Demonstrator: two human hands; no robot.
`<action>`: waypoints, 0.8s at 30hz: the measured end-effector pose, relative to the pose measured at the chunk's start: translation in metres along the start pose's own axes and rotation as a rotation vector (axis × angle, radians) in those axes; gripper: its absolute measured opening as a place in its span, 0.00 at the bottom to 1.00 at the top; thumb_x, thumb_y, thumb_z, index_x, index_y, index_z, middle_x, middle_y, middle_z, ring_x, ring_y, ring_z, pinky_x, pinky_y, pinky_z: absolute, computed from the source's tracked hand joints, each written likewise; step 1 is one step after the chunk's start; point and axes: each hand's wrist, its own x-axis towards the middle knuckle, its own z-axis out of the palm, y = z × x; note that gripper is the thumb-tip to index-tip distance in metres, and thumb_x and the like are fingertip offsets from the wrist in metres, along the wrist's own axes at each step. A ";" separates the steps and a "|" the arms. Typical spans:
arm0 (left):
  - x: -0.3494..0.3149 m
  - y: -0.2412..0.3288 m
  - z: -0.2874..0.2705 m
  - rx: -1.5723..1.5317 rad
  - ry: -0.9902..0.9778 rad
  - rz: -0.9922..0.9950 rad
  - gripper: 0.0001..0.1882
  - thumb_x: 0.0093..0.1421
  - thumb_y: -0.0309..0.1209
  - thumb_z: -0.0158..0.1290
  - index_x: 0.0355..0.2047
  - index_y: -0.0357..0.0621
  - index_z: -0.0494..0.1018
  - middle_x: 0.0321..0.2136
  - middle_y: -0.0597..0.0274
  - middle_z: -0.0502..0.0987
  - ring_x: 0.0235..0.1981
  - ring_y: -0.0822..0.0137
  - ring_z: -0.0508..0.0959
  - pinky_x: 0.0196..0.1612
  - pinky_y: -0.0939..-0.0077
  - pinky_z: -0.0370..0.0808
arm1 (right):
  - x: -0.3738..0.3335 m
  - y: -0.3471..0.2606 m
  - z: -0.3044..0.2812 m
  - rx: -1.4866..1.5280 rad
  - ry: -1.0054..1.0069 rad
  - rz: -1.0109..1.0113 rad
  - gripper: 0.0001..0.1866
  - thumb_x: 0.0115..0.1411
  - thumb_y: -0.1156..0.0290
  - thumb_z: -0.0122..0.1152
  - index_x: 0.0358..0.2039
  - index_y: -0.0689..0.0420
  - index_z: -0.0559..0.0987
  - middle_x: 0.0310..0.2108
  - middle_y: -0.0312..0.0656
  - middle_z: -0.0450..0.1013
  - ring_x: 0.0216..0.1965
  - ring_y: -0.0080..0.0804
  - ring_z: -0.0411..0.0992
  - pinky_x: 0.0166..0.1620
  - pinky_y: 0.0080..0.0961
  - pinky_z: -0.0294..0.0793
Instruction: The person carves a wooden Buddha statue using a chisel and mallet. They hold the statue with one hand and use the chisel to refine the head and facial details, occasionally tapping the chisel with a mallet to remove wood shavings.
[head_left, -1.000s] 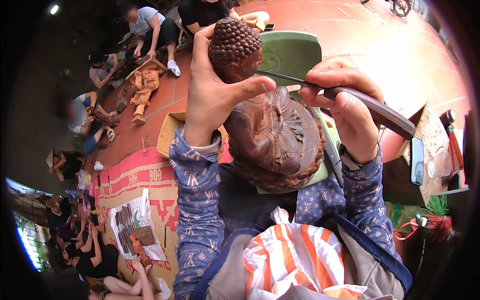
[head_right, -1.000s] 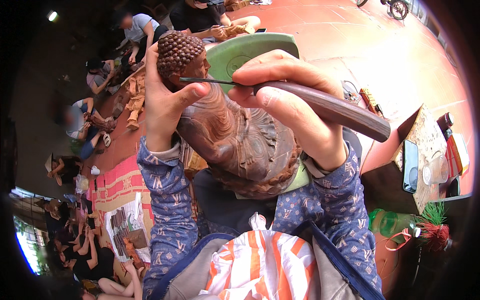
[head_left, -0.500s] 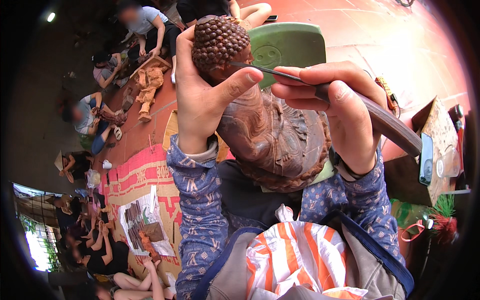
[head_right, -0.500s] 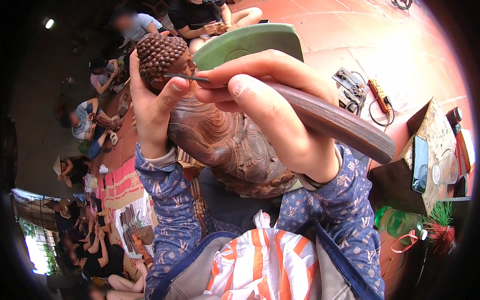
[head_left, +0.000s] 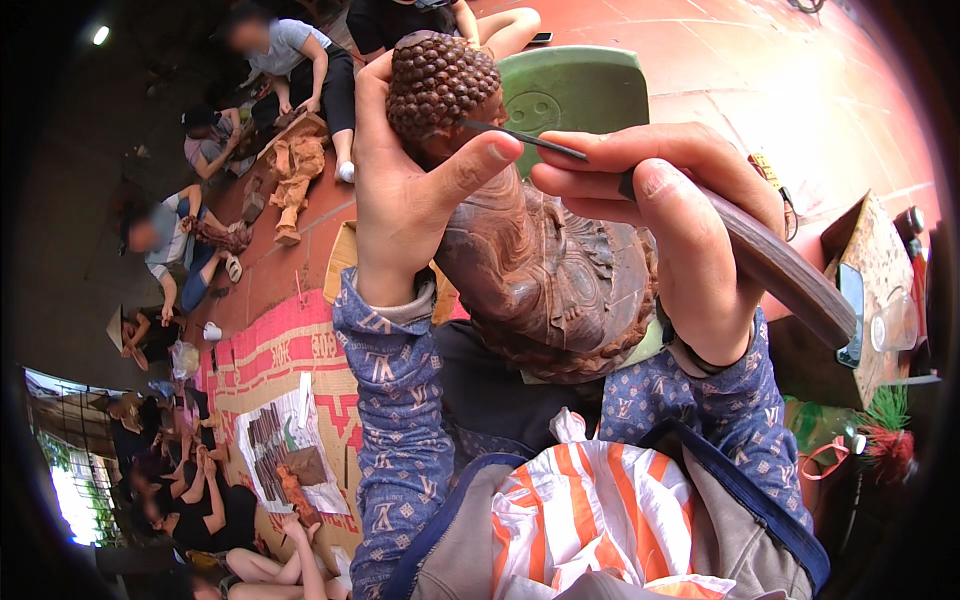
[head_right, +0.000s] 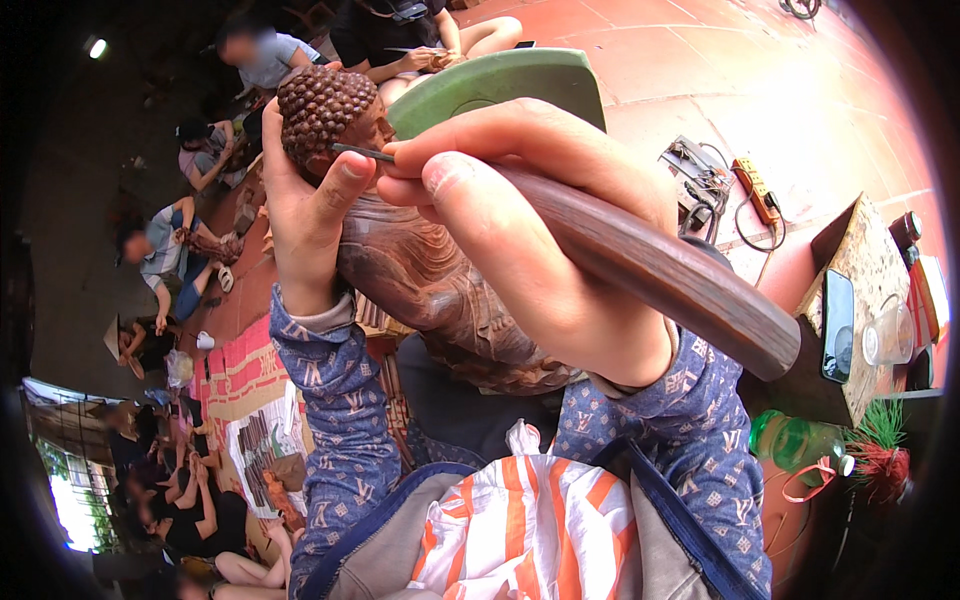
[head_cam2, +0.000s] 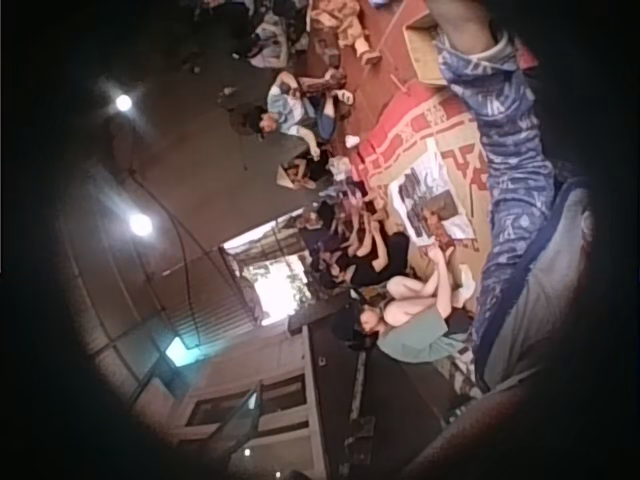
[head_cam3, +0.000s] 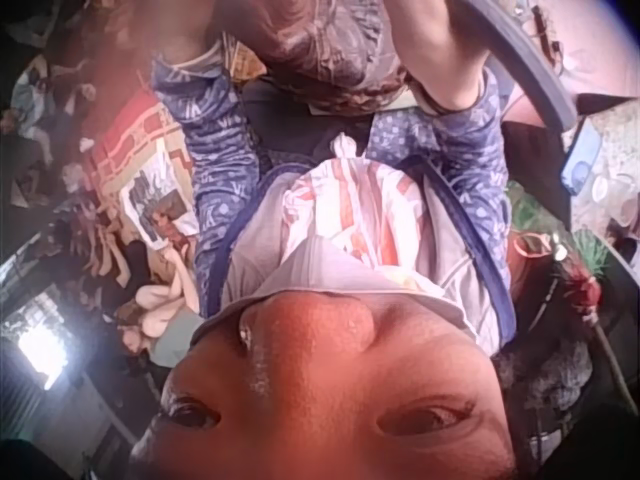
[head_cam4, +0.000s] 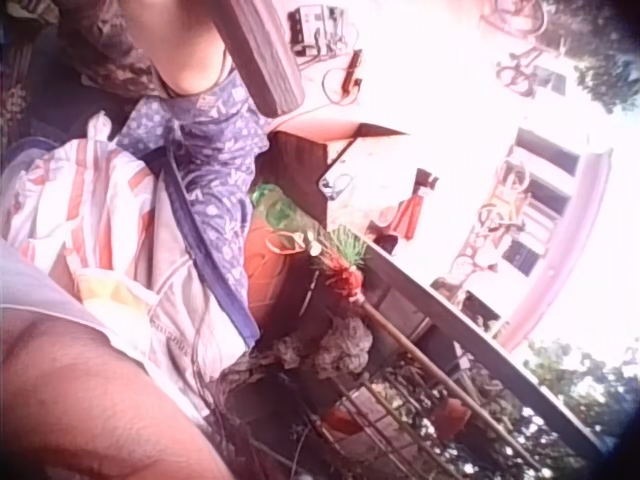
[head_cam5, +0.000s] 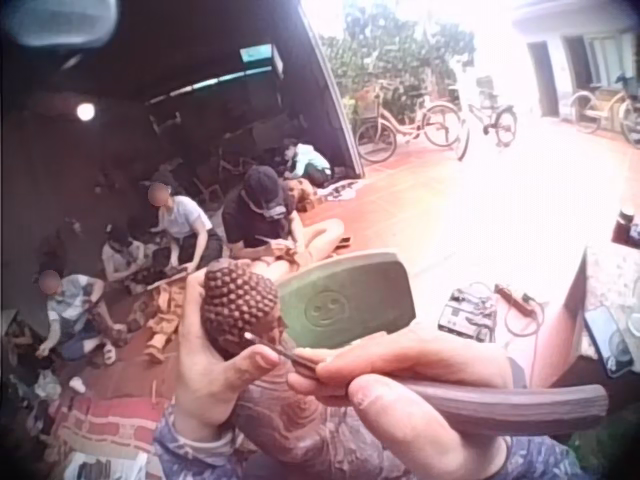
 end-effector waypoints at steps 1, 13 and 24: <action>0.000 0.000 0.000 0.008 -0.005 0.001 0.40 0.52 0.45 0.65 0.57 0.37 0.58 0.45 0.57 0.72 0.46 0.67 0.75 0.51 0.74 0.72 | 0.001 -0.001 -0.001 -0.013 -0.014 -0.004 0.15 0.65 0.71 0.45 0.43 0.73 0.71 0.43 0.66 0.73 0.41 0.51 0.77 0.46 0.39 0.79; -0.006 0.002 0.000 0.041 0.091 -0.098 0.44 0.49 0.42 0.68 0.58 0.37 0.56 0.47 0.57 0.71 0.47 0.67 0.73 0.53 0.74 0.70 | 0.007 0.022 -0.025 0.059 -0.254 -0.123 0.14 0.61 0.78 0.53 0.46 0.72 0.73 0.47 0.64 0.71 0.46 0.51 0.75 0.52 0.39 0.74; -0.002 -0.002 -0.003 0.026 0.039 0.010 0.48 0.46 0.38 0.69 0.61 0.34 0.53 0.52 0.55 0.67 0.51 0.65 0.71 0.56 0.72 0.68 | 0.005 0.017 -0.032 -0.068 -0.291 -0.143 0.15 0.55 0.79 0.53 0.43 0.71 0.76 0.45 0.64 0.72 0.44 0.51 0.76 0.53 0.41 0.74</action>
